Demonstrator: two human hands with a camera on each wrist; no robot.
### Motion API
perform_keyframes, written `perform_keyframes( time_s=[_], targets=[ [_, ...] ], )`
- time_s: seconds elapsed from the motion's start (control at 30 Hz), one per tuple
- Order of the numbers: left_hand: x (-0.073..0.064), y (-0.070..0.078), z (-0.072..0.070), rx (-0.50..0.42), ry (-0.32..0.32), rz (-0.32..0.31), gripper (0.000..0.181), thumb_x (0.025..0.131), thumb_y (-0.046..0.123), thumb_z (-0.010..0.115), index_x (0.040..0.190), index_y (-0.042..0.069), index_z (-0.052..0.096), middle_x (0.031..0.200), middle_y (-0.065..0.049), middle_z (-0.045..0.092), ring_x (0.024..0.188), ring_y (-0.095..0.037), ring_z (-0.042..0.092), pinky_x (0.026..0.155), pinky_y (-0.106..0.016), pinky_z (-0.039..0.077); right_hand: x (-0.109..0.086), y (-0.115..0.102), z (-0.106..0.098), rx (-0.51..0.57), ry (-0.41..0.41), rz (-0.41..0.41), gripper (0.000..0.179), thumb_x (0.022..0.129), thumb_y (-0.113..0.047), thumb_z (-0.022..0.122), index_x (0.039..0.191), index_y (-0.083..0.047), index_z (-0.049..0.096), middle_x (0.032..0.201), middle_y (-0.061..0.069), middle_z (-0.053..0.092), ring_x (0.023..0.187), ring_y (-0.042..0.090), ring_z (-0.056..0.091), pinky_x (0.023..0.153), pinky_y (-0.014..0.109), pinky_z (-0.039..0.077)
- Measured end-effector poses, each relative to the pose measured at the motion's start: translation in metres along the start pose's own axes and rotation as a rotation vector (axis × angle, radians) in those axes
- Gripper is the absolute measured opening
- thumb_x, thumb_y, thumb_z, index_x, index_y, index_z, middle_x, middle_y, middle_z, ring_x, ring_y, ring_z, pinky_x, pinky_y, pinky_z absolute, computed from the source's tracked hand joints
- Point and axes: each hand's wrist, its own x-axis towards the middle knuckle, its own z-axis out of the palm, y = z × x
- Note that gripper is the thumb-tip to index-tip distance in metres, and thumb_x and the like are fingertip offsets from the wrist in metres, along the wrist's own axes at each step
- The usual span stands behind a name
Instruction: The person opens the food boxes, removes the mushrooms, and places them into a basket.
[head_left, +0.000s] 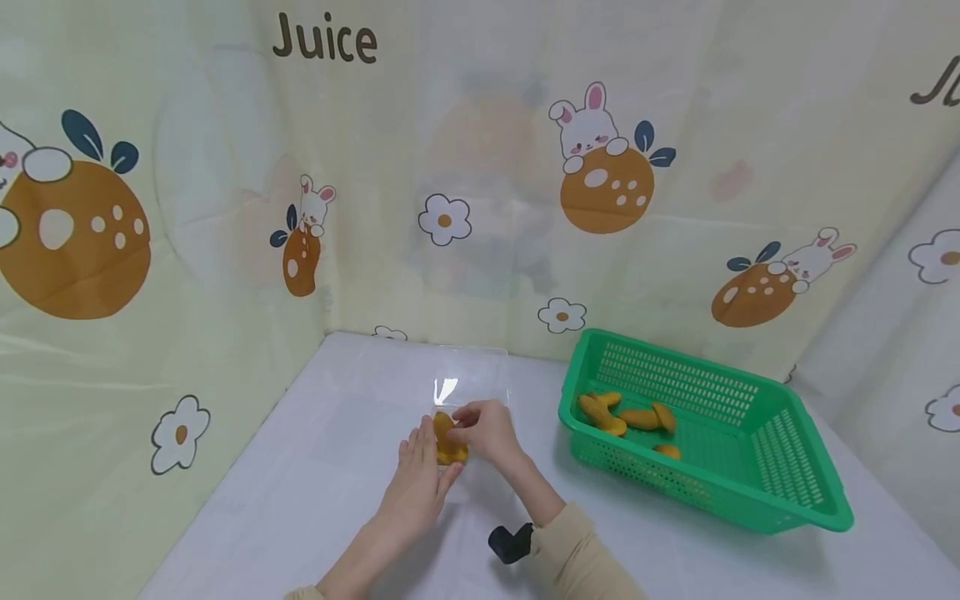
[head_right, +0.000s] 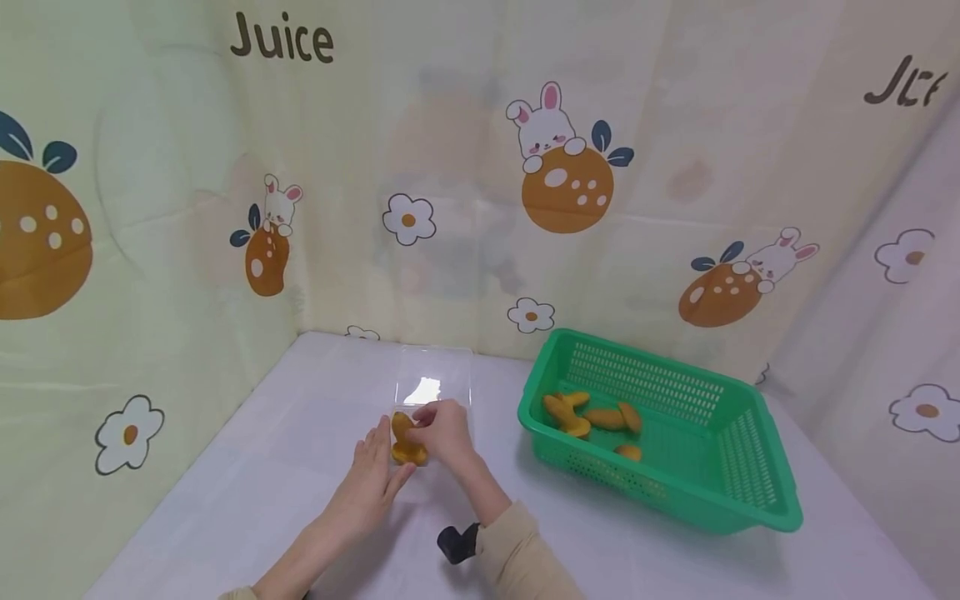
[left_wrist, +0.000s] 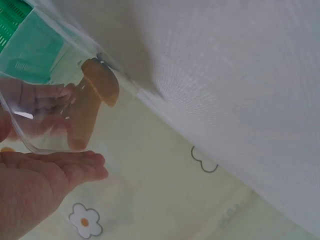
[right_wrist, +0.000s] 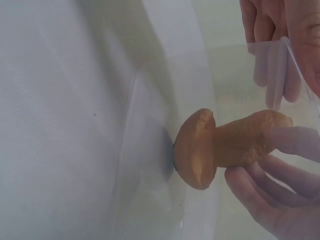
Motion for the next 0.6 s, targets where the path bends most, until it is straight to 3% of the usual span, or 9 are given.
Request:
perform_keyframes(
  time_s=[0.27, 0.6],
  targets=[
    [0.000, 0.001, -0.001, -0.008, -0.003, 0.002, 0.073, 0.095, 0.029, 0.052, 0.138, -0.018, 0.017, 0.143, -0.033, 0.022, 0.131, -0.045, 0.021, 0.105, -0.053, 0.017, 0.003, 0.000, -0.004, -0.025, -0.054, -0.050, 0.011, 0.074, -0.005, 0.077, 0.082, -0.001, 0.070, 0.075, 0.004, 0.064, 0.067, 0.015, 0.059, 0.060, 0.024, 0.053],
    [-0.001, 0.002, -0.001, 0.000, -0.024, -0.019, 0.074, 0.095, 0.030, 0.051, 0.138, -0.018, 0.015, 0.144, -0.032, 0.020, 0.133, -0.043, 0.018, 0.106, -0.052, 0.016, -0.003, 0.000, -0.017, 0.011, -0.020, -0.043, 0.015, 0.075, -0.006, 0.076, 0.087, 0.000, 0.069, 0.079, 0.006, 0.066, 0.072, 0.018, 0.062, 0.064, 0.026, 0.054]
  ],
)
